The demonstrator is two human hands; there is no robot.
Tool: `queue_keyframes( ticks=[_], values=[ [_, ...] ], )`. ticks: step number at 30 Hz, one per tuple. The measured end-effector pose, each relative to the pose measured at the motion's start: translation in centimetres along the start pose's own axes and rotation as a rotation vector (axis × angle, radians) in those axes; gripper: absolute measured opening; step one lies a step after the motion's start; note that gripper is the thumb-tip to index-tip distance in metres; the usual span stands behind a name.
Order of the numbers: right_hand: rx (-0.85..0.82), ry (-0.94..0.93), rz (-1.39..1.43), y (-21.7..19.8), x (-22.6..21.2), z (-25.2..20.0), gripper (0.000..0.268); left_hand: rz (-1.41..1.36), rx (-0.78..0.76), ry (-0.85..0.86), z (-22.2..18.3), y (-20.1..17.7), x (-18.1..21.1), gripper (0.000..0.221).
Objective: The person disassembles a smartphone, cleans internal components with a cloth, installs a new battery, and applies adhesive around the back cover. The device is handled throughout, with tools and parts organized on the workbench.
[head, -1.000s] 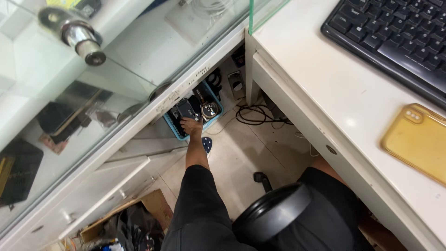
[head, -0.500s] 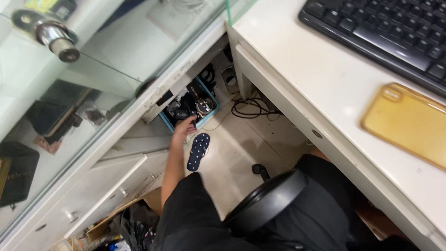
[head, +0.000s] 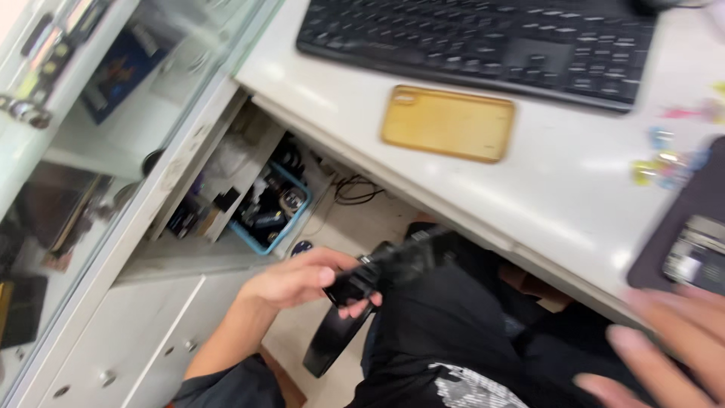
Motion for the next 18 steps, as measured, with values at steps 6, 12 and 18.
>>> queue_keyframes(
  ticks=[6, 12, 18],
  values=[
    [-0.134, -0.029, 0.080, -3.4, -1.8, -0.8, 0.060, -0.021, -0.250, -0.255, 9.2, 11.7, -0.9, 0.079],
    [-0.054, 0.077, 0.050, -7.6, 1.5, -6.4, 0.056, -0.207, -0.387, -0.464, 17.1, 17.1, -3.5, 0.071],
    [-0.099, 0.228, 0.175, -10.1, 5.1, -11.5, 0.061, -0.140, -0.353, -0.504, 23.9, 19.7, -3.9, 0.067]
  ],
)
Point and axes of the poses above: each hand's wrist, its own z-axis towards the middle knuckle, its own y-axis out of the palm, x = y × z, the point moved 4 cm from there along z, towards the middle knuckle, and after that the axes turned 1 degree about x, right-handed, at the moved point
